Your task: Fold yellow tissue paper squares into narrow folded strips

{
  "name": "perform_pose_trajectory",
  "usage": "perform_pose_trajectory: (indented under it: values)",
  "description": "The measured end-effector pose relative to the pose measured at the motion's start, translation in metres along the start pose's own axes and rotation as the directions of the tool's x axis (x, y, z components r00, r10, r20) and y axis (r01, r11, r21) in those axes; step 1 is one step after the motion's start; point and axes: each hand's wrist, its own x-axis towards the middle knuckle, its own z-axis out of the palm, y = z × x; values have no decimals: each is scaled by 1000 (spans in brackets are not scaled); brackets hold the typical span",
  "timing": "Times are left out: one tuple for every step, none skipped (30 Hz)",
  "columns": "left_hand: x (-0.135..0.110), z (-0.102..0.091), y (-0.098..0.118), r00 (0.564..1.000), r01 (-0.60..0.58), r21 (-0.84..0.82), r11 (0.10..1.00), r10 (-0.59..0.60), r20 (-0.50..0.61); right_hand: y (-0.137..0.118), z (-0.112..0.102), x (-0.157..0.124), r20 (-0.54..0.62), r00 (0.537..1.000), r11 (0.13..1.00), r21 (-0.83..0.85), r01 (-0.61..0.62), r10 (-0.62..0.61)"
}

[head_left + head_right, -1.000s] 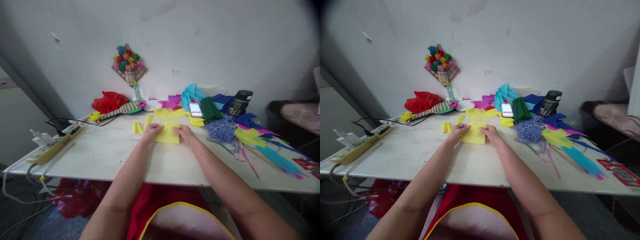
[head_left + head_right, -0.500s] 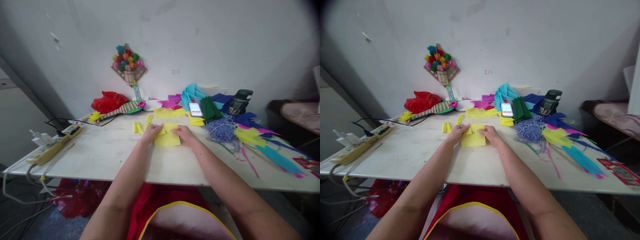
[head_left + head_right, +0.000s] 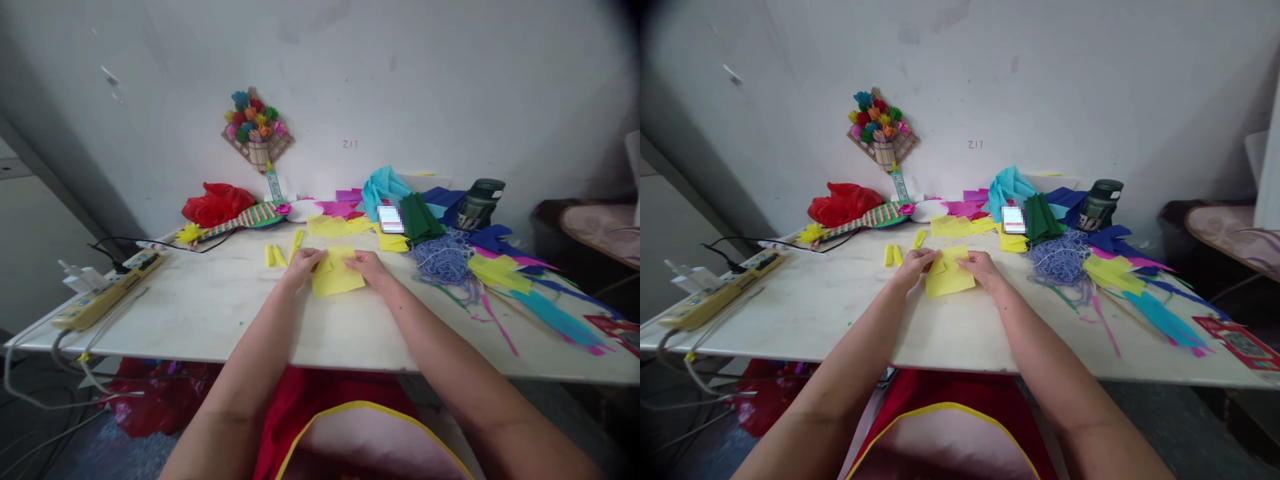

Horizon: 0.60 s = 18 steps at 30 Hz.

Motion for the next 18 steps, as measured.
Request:
perform_pose_trajectory:
  values:
    - [0, 0, 0, 1000, -1, 5, 1000, 1, 9, 0, 0, 0, 12, 1000, 1000, 4, 6, -6]
    - [-1, -1, 0, 1000, -8, 18, 1000, 8, 19, 0, -1, 0, 19, 1000, 1000, 7, 21, -21]
    - [-1, -1, 0, 999, -22, 38, 999, 21, 30, 0, -1, 0, 15, 999, 999, 3, 46, -46]
    - [-1, -1, -1, 999, -37, 62, 997, 35, 40, 0, -2, 0, 0, 997, 997, -14, 78, -78]
    - [-2, -1, -1, 998, -47, 86, 995, 43, 53, -1, -2, 0, -21, 993, 993, -44, 113, -114]
    - [-2, -1, -1, 997, -51, 109, 993, 44, 67, -1, -2, 0, -39, 988, 986, -87, 144, -147]
    - [-3, -1, 0, 996, -48, 130, 990, 38, 84, -2, -2, 0, -49, 983, 976, -140, 166, -175]
    - [-3, -1, 0, 994, -39, 147, 988, 23, 105, -2, -1, 1, -48, 979, 962, -198, 185, -198]
    - [-4, 0, 1, 992, -26, 161, 987, 6, 127, -3, -1, 1, -37, 974, 944, -256, 208, -225]
    - [-5, 1, 2, 989, -16, 173, 985, -10, 147, -3, 0, 2, -25, 967, 922, -311, 233, -253]
    - [-6, 2, 3, 987, -7, 181, 983, -23, 161, -3, 1, 2, -17, 960, 896, -363, 254, -279]
    - [-7, 3, 4, 985, 2, 187, 982, -34, 167, -3, 2, 3, -15, 954, 871, -411, 267, -299]
    - [-8, 4, 6, 985, 11, 192, 981, -43, 165, -2, 3, 4, -17, 951, 851, -450, 270, -310]
    - [-9, 5, 7, 986, 19, 196, 980, -50, 158, -3, 4, 4, -23, 950, 839, -477, 262, -310]
    - [-10, 5, 8, 987, 28, 199, 980, -59, 152, -3, 5, 4, -35, 953, 836, -490, 246, -301]
    - [-11, 5, 8, 986, 41, 199, 979, -72, 149, -3, 6, 4, -52, 956, 842, -489, 228, -289]
    - [-11, 6, 9, 985, 56, 198, 979, -87, 151, -4, 6, 4, -73, 958, 854, -475, 212, -278]
    - [-12, 5, 9, 983, 72, 195, 978, -103, 154, -5, 6, 3, -98, 959, 872, -448, 197, -267]
